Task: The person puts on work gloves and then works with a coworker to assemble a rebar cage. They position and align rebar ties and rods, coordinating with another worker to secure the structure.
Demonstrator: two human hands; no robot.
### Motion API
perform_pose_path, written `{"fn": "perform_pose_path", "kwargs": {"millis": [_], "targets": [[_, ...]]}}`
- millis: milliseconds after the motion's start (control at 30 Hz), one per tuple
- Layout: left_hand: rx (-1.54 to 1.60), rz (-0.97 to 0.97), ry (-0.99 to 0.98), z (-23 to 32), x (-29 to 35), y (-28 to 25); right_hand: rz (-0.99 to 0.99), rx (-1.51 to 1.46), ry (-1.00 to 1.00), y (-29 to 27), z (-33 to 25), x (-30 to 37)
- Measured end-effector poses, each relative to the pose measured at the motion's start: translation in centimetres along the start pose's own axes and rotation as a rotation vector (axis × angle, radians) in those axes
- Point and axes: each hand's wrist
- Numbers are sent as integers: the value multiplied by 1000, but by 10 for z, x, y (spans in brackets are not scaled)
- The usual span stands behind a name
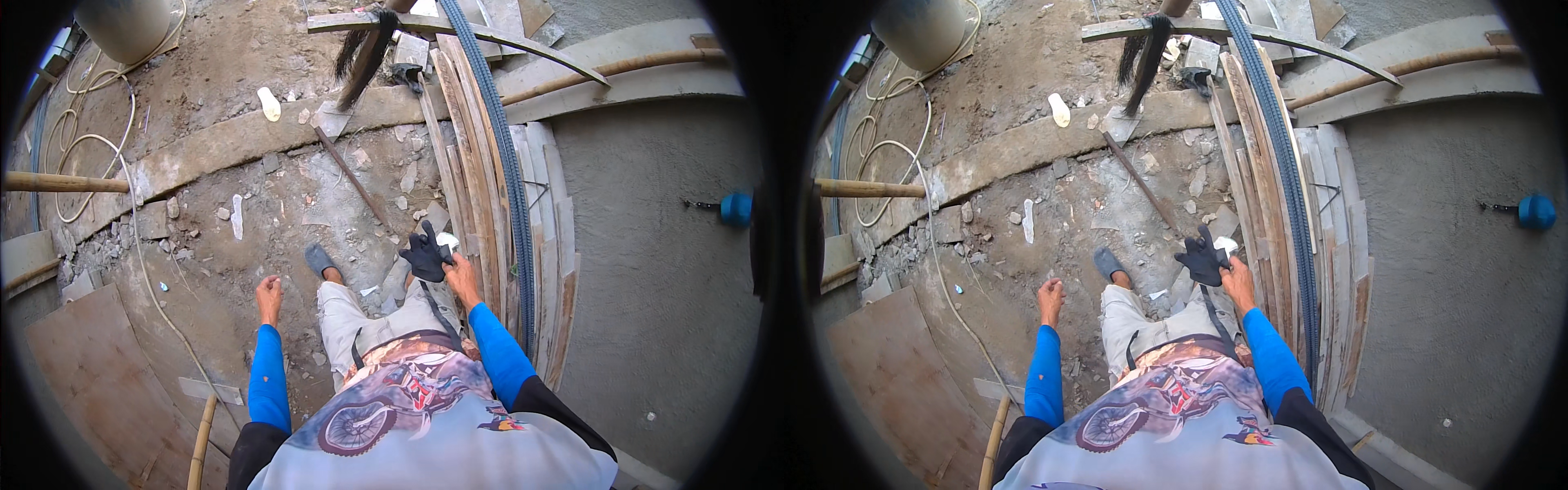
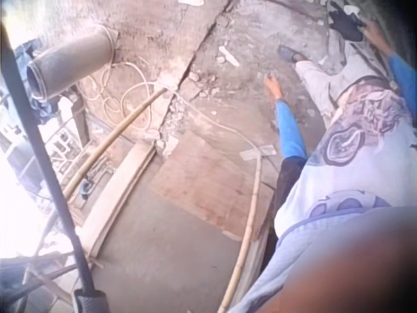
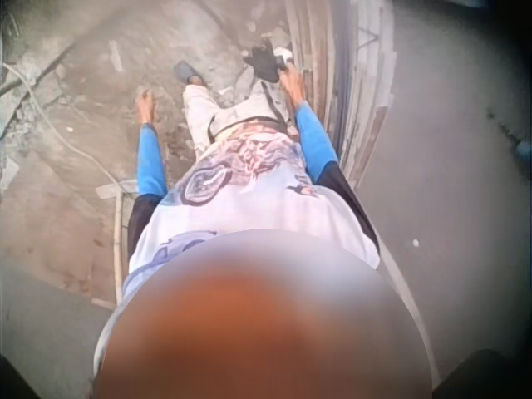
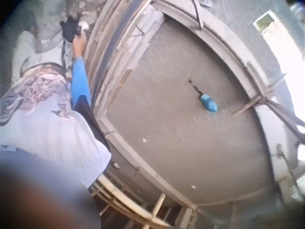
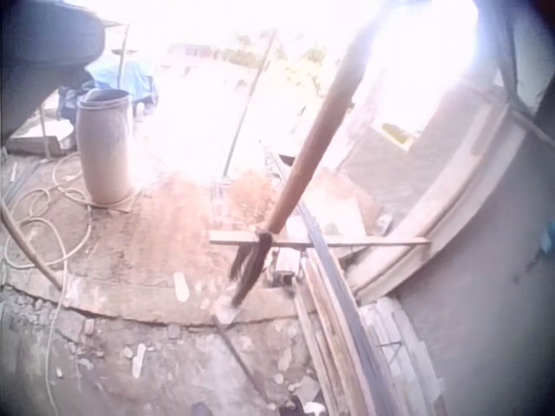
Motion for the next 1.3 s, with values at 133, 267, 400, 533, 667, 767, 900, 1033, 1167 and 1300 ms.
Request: {"fn": "perform_pose_path", "kwargs": {"millis": [133, 267, 400, 533, 667, 767, 900, 1033, 1167, 1300], "targets": [[56, -26, 67, 24, -20, 48, -90, 52, -48, 26, -16, -24], [107, -56, 99, 29, -26, 110, -215, 104, -131, 61, 7, -50], [148, -19, 109, 17, -42, 190, -350, 161, -103, 103, 58, -101], [142, -39, 9, -10, -48, 270, -309, 117, -44, 142, 121, -150], [-155, -271, 122, -31, -54, 324, -243, -3, 29, 173, 170, -187], [-354, -428, 123, -37, -70, 338, -257, -69, 47, 200, 187, -214], [-459, -445, 144, -25, -98, 354, -293, -65, 0, 240, 198, -258], [-479, -414, 159, 0, -92, 360, -380, -157, -84, 276, 208, -296], [-572, -441, 177, 31, -85, 376, -481, -263, -151, 295, 202, -320], [-562, -407, 155, 55, -88, 413, -665, -109, -270, 271, 197, -325]]}}
Point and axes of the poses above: each hand's wrist, its own x-axis away from the middle knuckle, its own y-axis out of the palm, z = x × y, and after that the axes turned 3 degrees about -z, right-handed
